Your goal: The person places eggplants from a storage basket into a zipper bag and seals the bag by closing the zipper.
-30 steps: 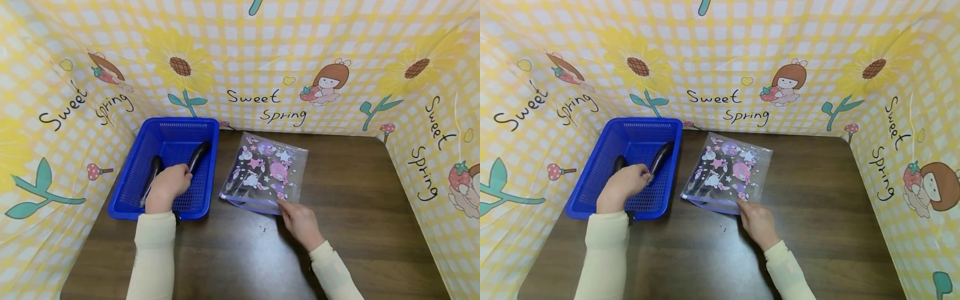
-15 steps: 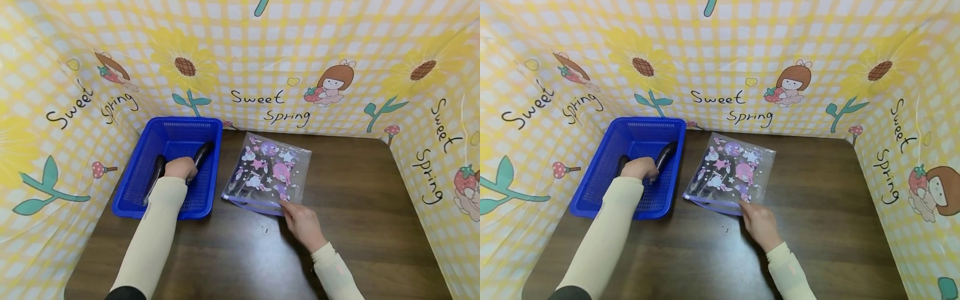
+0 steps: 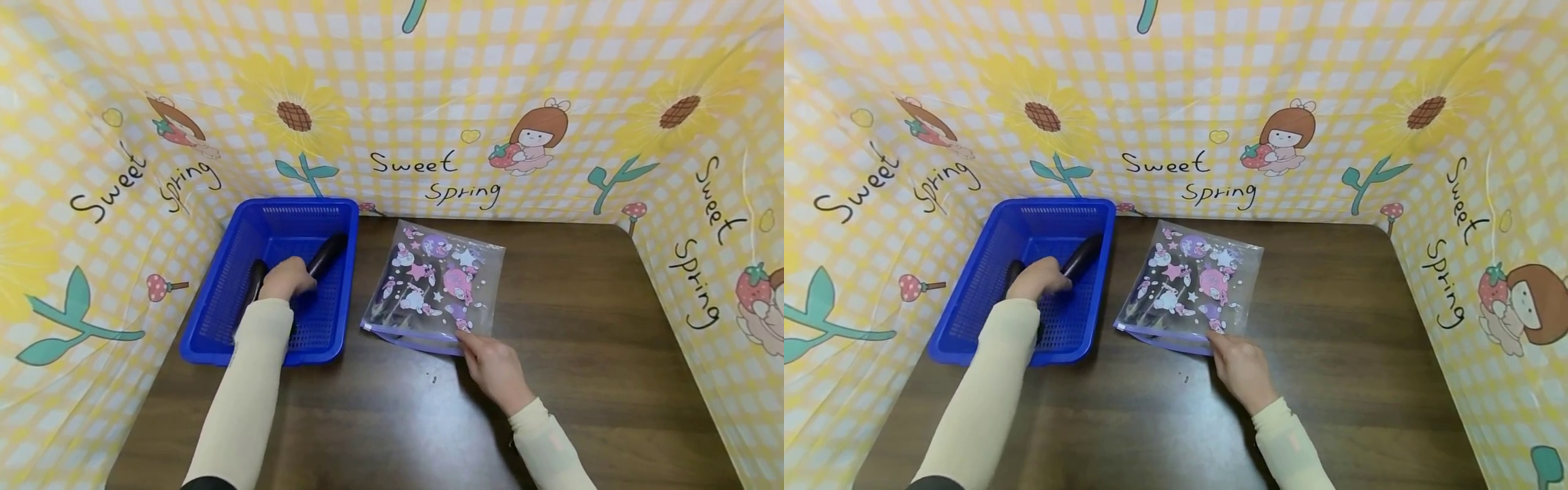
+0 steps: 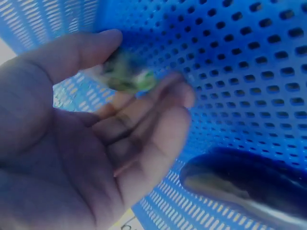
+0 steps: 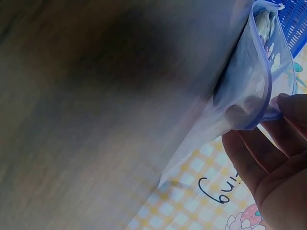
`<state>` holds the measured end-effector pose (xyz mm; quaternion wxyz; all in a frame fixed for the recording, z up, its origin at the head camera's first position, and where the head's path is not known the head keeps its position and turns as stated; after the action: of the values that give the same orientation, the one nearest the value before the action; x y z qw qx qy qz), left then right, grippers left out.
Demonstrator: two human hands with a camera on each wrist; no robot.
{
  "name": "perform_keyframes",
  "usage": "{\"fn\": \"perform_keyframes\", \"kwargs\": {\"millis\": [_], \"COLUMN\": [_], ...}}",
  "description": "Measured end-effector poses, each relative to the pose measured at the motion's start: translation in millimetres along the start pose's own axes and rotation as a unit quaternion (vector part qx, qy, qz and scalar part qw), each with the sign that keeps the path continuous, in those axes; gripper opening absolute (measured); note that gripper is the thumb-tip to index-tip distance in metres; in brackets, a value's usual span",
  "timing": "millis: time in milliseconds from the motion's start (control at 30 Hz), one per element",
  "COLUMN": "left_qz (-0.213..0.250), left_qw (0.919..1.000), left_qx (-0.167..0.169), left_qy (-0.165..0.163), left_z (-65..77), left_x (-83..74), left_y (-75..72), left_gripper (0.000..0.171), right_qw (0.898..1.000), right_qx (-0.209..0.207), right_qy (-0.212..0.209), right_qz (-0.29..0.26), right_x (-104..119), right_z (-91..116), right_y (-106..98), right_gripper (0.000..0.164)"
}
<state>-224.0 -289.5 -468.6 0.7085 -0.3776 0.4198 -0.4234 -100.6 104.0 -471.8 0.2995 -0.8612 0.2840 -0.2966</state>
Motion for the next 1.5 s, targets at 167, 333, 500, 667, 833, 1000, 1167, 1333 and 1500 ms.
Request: {"fn": "perform_keyframes", "kwargs": {"millis": [167,333,500,667,833,1000,1167,1333,1500], "left_qz": [0.059,0.09,0.074,0.058,0.071,0.088,0.114,0.153,0.215], "left_qw": [0.9979,0.9902,0.9724,0.9566,0.9549,0.953,0.9349,0.8982,0.8506], "left_qx": [-0.023,-0.106,-0.22,-0.28,-0.283,-0.282,-0.319,-0.373,-0.409], "left_qy": [-0.01,-0.013,0.024,0.054,0.055,0.068,0.106,0.174,0.251], "left_z": [7.7,23.0,43.5,66.9,92.2,118.5,148.8,178.2,201.5], "left_x": [7.2,7.5,-4.2,-13.7,-23.2,-36.1,-47.3,-60.9,-69.3], "left_y": [-10.2,-27.2,-50.3,-65.0,-78.4,-90.1,-86.0,-64.3,-37.1], "left_gripper": [0.034,0.034,0.026,0.029,0.034,0.038,0.035,0.033,0.034], "right_qw": [1.0,1.0,1.0,1.0,1.0,1.0,1.0,1.0,1.0], "right_qx": [-0.003,0.001,0.002,0.003,0.003,0.006,0.004,0.0,0.001], "right_qy": [-0.004,-0.003,-0.001,-0.004,-0.006,-0.003,-0.004,-0.008,-0.007], "right_qz": [-0.001,0.003,0.007,0.008,0.009,0.01,0.012,0.013,0.014], "right_x": [1,2,2,3,3,4,6,7,7], "right_z": [-2,-4,-4,-4,-5,-6,-7,-8,-8], "right_y": [0,-1,-1,1,2,1,0,-1,-1], "right_gripper": [0.026,0.026,0.027,0.026,0.026,0.026,0.026,0.025,0.026]}}
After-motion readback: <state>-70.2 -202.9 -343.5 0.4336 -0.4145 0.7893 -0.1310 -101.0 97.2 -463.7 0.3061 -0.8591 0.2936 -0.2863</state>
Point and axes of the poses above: each hand's wrist, its own z-axis away from the middle knuckle, its own y-axis out of the palm, x = y × z, the point moved 7 cm from there along -z, towards the middle knuckle, and after that the axes turned 7 degrees about -x, right-handed, at the moved point
